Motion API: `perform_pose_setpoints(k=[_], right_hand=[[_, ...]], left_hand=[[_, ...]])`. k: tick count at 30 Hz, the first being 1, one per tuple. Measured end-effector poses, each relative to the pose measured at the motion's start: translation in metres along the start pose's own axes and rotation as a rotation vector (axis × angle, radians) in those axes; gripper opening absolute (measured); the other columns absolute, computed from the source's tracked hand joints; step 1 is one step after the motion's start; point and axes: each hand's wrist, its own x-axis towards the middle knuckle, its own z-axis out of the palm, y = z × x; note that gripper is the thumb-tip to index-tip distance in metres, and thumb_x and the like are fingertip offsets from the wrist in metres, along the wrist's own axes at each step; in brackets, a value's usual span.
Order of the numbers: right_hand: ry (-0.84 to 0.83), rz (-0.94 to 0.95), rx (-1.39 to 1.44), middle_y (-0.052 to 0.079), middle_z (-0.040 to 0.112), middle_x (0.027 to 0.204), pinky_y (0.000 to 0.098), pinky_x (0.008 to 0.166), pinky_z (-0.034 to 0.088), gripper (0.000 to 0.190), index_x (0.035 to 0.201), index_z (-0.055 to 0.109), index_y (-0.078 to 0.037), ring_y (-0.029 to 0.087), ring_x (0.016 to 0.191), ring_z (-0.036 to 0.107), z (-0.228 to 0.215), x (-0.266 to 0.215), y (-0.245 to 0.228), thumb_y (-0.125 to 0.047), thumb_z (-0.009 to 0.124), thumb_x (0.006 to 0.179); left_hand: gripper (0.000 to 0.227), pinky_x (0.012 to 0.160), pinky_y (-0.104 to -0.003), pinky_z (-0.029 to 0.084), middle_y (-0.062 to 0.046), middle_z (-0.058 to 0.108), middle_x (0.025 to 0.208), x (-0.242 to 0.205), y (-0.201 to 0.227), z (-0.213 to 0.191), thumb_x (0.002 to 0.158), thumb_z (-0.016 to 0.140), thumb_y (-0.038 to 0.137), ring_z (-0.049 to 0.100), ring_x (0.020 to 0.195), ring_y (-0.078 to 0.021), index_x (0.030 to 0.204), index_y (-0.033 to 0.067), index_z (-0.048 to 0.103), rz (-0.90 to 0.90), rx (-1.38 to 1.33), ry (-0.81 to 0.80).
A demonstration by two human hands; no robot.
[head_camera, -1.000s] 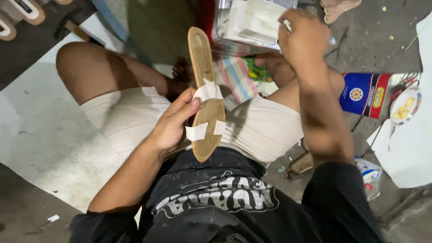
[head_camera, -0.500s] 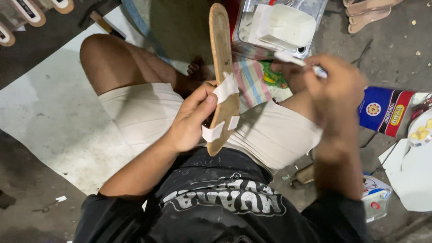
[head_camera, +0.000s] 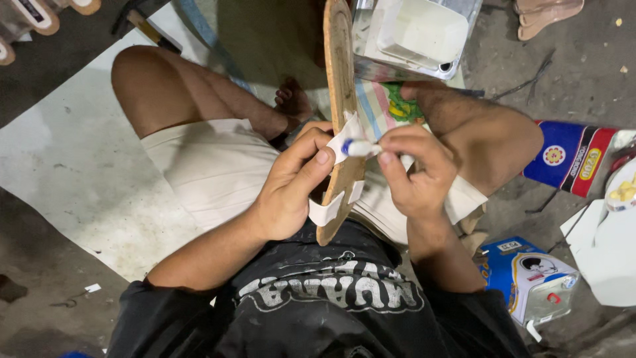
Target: The person sits on the floor and paints the white straps of wooden sandals using a toothbrush dipped in white paint. They repeatedly pick up sandals from a pile, apply paint to the straps, and place them back down.
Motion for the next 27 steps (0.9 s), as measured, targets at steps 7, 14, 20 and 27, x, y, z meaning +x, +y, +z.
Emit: perform_pose_setpoints(k=[7,14,20,27], right_hand=[[0.009,-0.076,-0.194,0.016,0.071,0.099,0.0281,0.076,0.056,0.013,0.105,0.065,0.001,0.023,0.087,0.069,0.003,-0.01,-0.022,0.004,0.072,0.095],[0.071,0.0,-0.307,0.015,0.072,0.102,0.0273,0.074,0.054,0.013,0.11,0.067,0.001,0.02,0.084,0.07,0.005,-0.006,-0.028,0.005,0.072,0.098],[0.033,0.016,-0.093,0.016,0.069,0.106,0.0268,0.079,0.054,0.014,0.11,0.063,0.001,0.019,0.088,0.067,0.013,-0.012,-0.021,0.005,0.07,0.098],[-0.06,-0.045,-0.016,0.018,0.07,0.103,0.0284,0.074,0.056,0.016,0.106,0.063,0.001,0.022,0.085,0.069,0.012,-0.017,-0.018,0.004,0.072,0.094]], left_hand=[[0.029,0.109,-0.03,0.042,-0.007,0.052,0.129,-0.001,-0.002,0.005,0.117,0.044,0.026,0.051,0.119,-0.0138,0.113,0.0012,0.057,0.013,-0.045,0.114],[0.028,0.11,-0.03,0.042,-0.007,0.052,0.131,0.0,0.0,0.004,0.117,0.043,0.026,0.051,0.121,-0.0136,0.113,0.0017,0.057,0.016,-0.042,0.108],[0.028,0.112,-0.031,0.041,-0.008,0.052,0.131,-0.001,0.003,0.004,0.116,0.044,0.024,0.051,0.122,-0.0155,0.112,0.001,0.059,0.04,-0.005,0.117],[0.028,0.115,-0.031,0.04,-0.009,0.053,0.132,-0.001,0.006,0.001,0.117,0.043,0.024,0.051,0.126,-0.0169,0.113,0.0021,0.061,0.065,0.085,0.146]])
